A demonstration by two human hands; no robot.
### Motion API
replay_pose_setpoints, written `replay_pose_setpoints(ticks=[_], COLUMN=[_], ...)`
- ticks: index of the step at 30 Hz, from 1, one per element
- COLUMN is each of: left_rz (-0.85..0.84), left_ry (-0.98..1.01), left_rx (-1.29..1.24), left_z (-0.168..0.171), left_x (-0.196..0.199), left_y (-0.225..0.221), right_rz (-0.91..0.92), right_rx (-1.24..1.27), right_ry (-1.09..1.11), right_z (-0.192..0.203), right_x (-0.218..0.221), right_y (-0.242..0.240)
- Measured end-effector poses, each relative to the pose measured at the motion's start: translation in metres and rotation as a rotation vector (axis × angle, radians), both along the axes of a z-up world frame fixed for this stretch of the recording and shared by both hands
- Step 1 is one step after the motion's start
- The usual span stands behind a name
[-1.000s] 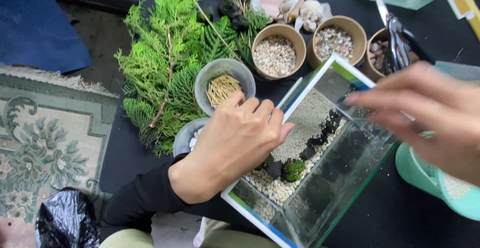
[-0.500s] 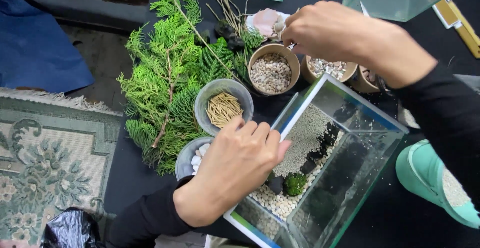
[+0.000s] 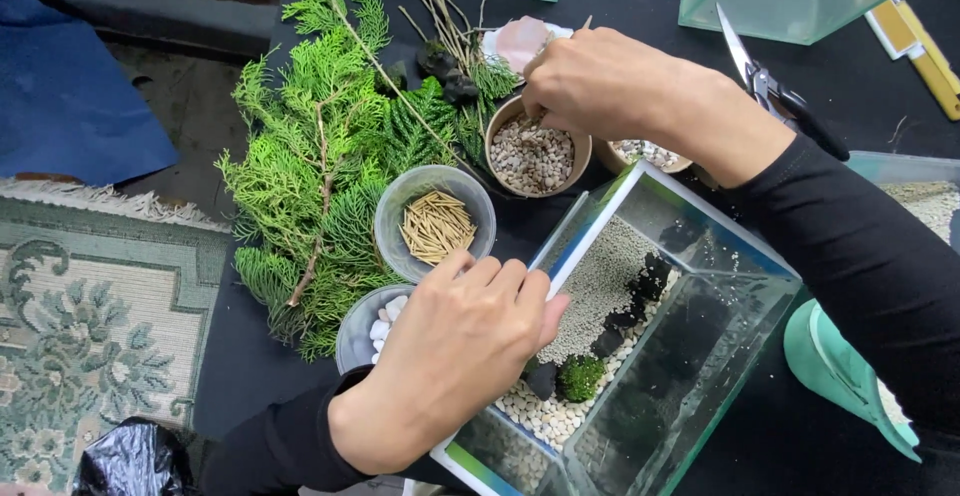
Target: Assembling a decorative terrarium by placing sand, stones, and moss into a glass container.
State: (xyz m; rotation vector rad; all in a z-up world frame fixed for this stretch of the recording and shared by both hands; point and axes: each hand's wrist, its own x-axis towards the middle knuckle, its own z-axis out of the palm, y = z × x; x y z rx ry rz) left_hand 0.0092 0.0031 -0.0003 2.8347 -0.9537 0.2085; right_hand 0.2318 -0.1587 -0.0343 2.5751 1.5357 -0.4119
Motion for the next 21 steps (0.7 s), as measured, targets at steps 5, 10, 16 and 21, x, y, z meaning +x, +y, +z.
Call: replay_pose_setpoints(ticks=[5, 10, 16, 21], left_rz=[0.009, 0.027, 0.014, 0.015], left_ry=[-0.026, -0.054, -0.014, -0.022], left_rx=[-0.018, -0.027, -0.021, -0.021], left_z=[0.000, -0.004, -0.001, 0.000], left_x=[0.001, 0.000, 0.000, 0.001], left_y=[-0.001, -0.001, 0.000, 0.000], right_rz=[-0.008, -0.003, -0.009, -0.039], right_rx=[-0.016, 0.016, -0.011, -0.073], right_ry=[0.024, 0.018, 0.024, -0.003], right_z=[0.000, -0.005, -0.004, -0.001], right_x=[-0.001, 0.000, -0.006, -0.007], right_y=[0.001, 0.000, 0.006, 0.005])
